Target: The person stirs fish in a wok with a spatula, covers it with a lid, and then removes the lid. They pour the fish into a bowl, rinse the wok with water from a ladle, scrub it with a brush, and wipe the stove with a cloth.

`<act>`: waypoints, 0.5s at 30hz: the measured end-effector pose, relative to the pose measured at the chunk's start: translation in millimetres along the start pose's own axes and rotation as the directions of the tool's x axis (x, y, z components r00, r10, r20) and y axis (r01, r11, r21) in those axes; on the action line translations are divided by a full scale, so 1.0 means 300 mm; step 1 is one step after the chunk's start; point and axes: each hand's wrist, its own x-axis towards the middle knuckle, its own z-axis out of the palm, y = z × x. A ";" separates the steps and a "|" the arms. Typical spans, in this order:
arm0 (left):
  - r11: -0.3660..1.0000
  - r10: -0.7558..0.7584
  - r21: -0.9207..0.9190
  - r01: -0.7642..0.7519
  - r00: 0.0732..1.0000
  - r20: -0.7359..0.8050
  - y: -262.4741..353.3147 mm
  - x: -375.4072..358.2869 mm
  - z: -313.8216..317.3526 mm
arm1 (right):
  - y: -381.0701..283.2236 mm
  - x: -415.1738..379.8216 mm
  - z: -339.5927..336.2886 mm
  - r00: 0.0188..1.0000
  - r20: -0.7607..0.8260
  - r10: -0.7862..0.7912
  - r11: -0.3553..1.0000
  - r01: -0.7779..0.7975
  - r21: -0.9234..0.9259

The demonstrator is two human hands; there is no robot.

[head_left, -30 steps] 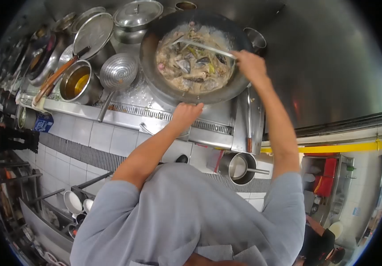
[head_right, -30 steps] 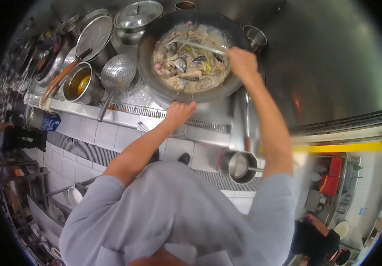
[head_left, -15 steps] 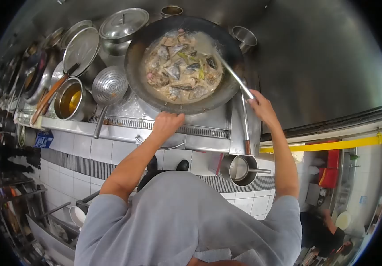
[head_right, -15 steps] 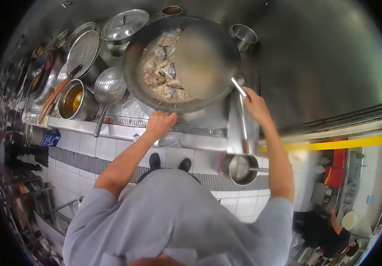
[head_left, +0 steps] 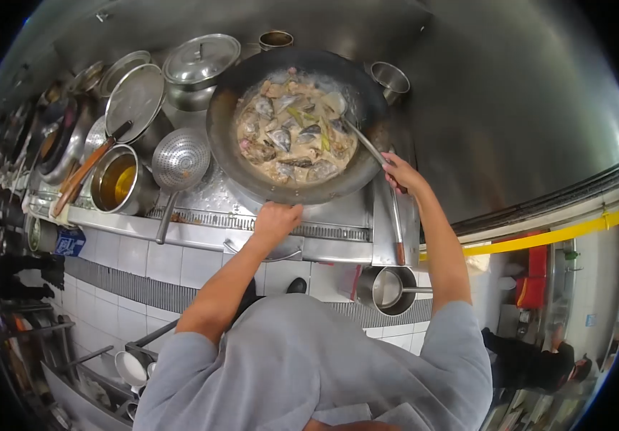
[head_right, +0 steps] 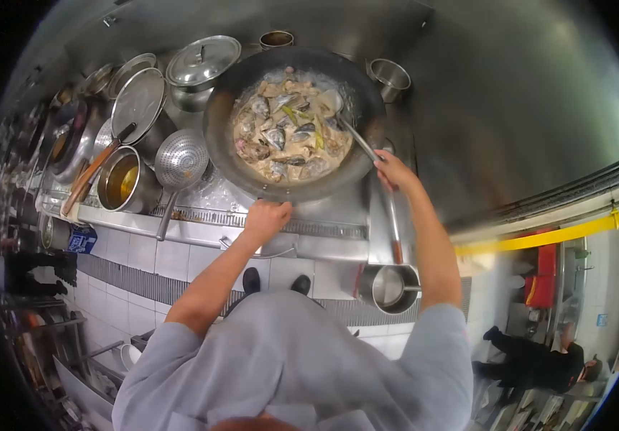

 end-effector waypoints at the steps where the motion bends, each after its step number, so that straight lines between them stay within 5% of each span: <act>1: 1.000 0.007 0.006 -0.007 1.000 -0.002 -0.002 0.007 -0.042 | -0.009 0.016 -0.003 0.999 0.046 0.010 0.998 -0.013 0.058; 3: 1.000 0.024 0.014 -0.024 1.000 0.004 -0.011 0.000 -0.118 | -0.013 0.014 0.006 0.990 0.137 0.030 0.983 -0.054 0.178; 9: 0.999 0.045 0.028 -0.044 0.999 -0.017 -0.007 0.005 -0.168 | 0.069 -0.133 0.010 0.999 0.039 -0.012 0.930 -0.003 0.368; 15: 0.997 0.057 0.043 -0.058 0.998 0.007 -0.016 0.000 -0.167 | -0.076 -0.377 -0.049 1.000 0.016 -0.019 0.967 0.014 0.255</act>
